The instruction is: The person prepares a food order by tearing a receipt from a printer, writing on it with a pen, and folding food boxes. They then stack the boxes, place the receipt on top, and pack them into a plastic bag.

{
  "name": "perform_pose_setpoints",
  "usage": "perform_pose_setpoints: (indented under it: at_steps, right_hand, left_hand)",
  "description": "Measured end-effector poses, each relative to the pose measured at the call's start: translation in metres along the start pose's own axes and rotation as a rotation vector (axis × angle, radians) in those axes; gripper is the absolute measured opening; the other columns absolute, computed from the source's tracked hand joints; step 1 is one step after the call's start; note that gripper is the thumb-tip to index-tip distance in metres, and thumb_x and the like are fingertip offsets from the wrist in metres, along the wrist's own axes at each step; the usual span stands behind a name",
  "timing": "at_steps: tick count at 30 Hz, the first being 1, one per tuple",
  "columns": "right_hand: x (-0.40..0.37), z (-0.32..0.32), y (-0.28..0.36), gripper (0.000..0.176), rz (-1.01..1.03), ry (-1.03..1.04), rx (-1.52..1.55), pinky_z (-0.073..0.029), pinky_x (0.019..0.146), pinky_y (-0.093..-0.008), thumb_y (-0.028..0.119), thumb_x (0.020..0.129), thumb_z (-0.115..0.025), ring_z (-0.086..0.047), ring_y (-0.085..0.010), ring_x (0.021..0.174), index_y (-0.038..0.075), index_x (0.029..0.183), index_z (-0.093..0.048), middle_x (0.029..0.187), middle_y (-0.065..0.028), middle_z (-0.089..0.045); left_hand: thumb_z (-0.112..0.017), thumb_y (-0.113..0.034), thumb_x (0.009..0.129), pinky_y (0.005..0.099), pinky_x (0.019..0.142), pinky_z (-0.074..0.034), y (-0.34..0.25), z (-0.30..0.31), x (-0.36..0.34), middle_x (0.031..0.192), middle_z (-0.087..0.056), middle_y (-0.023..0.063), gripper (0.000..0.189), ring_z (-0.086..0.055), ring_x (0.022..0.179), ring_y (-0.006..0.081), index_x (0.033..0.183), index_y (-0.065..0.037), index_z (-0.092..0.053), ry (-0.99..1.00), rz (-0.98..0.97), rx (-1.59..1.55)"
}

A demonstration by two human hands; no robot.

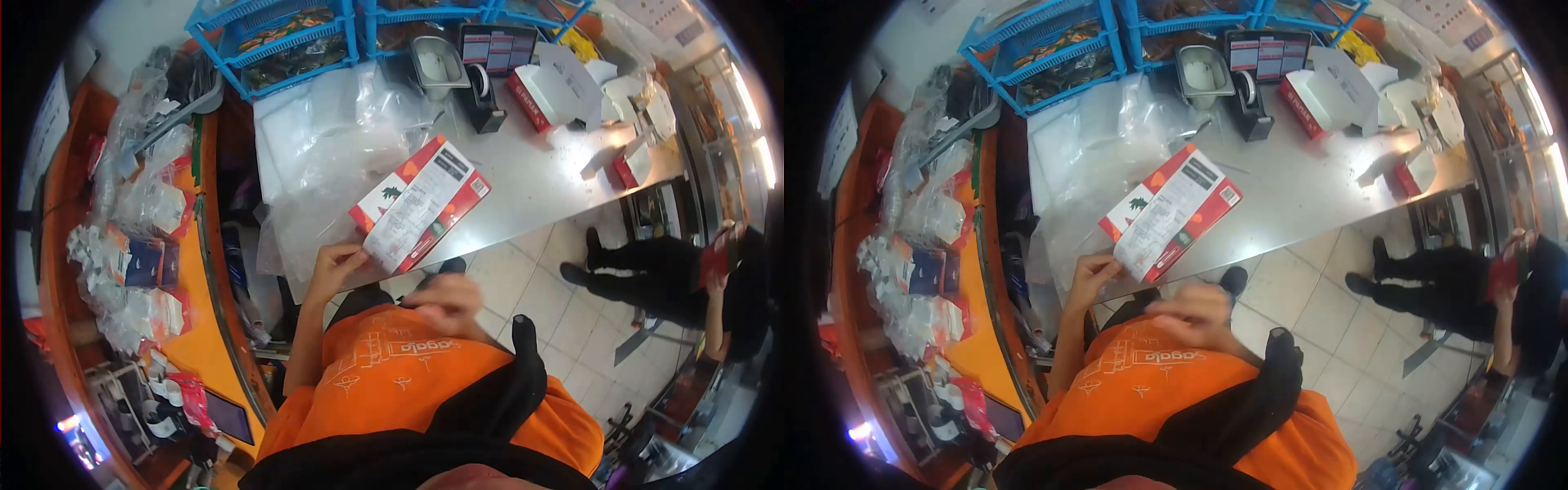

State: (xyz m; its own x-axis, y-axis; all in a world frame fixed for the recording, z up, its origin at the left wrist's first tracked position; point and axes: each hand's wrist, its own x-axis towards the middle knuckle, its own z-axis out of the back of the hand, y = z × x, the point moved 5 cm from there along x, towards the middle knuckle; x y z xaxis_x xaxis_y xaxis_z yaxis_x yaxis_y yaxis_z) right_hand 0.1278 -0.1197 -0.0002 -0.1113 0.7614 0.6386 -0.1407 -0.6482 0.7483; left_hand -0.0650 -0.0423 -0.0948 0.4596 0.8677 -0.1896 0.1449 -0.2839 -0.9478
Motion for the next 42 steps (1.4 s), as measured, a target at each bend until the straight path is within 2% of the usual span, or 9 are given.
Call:
perform_pose_setpoints:
  at_steps: [4,11,14,16,18,20,27,37,42]
  right_hand:
    - [-0.042,-0.066,-0.046,0.007,-0.756,-0.363,0.157,-0.033,0.046,-0.0223,0.009,0.08,-0.074,-0.046,-0.0037,0.052,0.003,0.082,-0.075,0.059,0.0003,-0.061]
    - [-0.063,-0.078,-0.059,0.012,-0.866,-0.637,0.214,-0.036,0.051,-0.0224,0.011,0.082,-0.073,-0.047,-0.003,0.056,-0.001,0.081,-0.074,0.065,-0.0023,-0.066]
    - [-0.052,-0.072,-0.039,0.014,-0.587,-0.299,-0.27,-0.037,0.05,-0.0226,0.013,0.08,-0.075,-0.048,-0.0106,0.048,-0.001,0.078,-0.074,0.054,-0.004,-0.056]
    - [-0.029,-0.086,0.005,0.014,0.116,-0.027,-0.485,-0.038,0.05,-0.0233,0.014,0.078,-0.077,-0.048,-0.0157,0.047,0.0,0.076,-0.073,0.053,-0.0059,-0.054]
    - [-0.019,-0.099,-0.006,0.011,-0.185,0.206,-0.747,-0.037,0.048,-0.0245,0.011,0.078,-0.076,-0.046,-0.0119,0.046,0.0,0.075,-0.073,0.055,-0.0053,-0.056]
    - [-0.043,-0.078,-0.046,0.014,-0.735,-0.855,0.044,-0.037,0.048,-0.0238,0.011,0.079,-0.075,-0.047,-0.0081,0.048,-0.001,0.073,-0.072,0.056,-0.0048,-0.059]
    - [-0.083,-0.062,-0.078,0.025,-1.054,-0.578,-0.257,-0.039,0.046,-0.0275,0.017,0.08,-0.074,-0.052,-0.0065,0.049,-0.003,0.066,-0.068,0.054,-0.0063,-0.062]
    - [-0.059,-0.074,-0.022,0.031,-0.247,-0.109,-0.671,-0.037,0.045,-0.0302,0.016,0.076,-0.077,-0.045,-0.025,0.044,0.004,0.057,-0.056,0.052,-0.0085,-0.049]
    - [-0.072,-0.009,-0.055,0.006,-0.306,-0.842,-0.359,-0.042,0.057,-0.0291,0.001,0.082,-0.062,-0.052,-0.0181,0.063,0.002,0.079,-0.057,0.075,-0.0082,-0.058]
  left_hand:
    - [-0.063,-0.017,0.09,0.0239,0.062,-0.049,-0.01,0.018,-0.004,0.088,-0.069,0.0096,0.022,-0.066,0.074,0.0153,0.096,0.003,-0.069,-0.019,0.037,0.079]
    - [-0.058,-0.018,0.09,0.0271,0.08,-0.045,-0.085,0.01,0.011,0.1,-0.061,0.0063,0.025,-0.059,0.095,0.0163,0.107,-0.001,-0.062,-0.154,-0.472,0.228]
    - [-0.062,-0.016,0.087,0.032,0.096,-0.04,-0.104,-0.021,0.036,0.122,-0.053,0.0097,0.032,-0.049,0.117,0.0202,0.116,-0.003,-0.061,0.032,-0.521,0.405]
    - [-0.067,-0.013,0.083,0.0355,0.106,-0.034,-0.102,-0.037,0.043,0.133,-0.044,0.0108,0.047,-0.04,0.129,0.023,0.128,-0.005,-0.055,0.218,-0.513,0.484]
    - [-0.069,-0.013,0.082,0.0361,0.108,-0.032,-0.093,-0.032,0.046,0.136,-0.041,0.0111,0.055,-0.038,0.131,0.0238,0.133,-0.006,-0.05,0.235,-0.437,0.365]
    - [-0.07,-0.013,0.081,0.0366,0.11,-0.029,-0.086,-0.028,0.046,0.139,-0.038,0.0114,0.063,-0.035,0.133,0.0247,0.138,-0.007,-0.045,0.25,-0.359,0.247]
    - [-0.072,-0.013,0.078,0.0359,0.11,-0.029,-0.083,-0.024,0.051,0.141,-0.035,0.0117,0.069,-0.033,0.134,0.0251,0.14,-0.008,-0.041,0.258,-0.359,0.252]
    - [-0.074,-0.019,0.076,0.0354,0.111,-0.025,-0.084,-0.022,0.054,0.143,-0.034,0.0103,0.065,-0.029,0.137,0.0244,0.135,-0.008,-0.048,0.303,-0.372,0.403]
    - [-0.072,-0.018,0.077,0.0354,0.111,-0.026,-0.085,-0.025,0.051,0.144,-0.034,0.0103,0.063,-0.029,0.137,0.0242,0.135,-0.007,-0.048,0.268,-0.364,0.375]
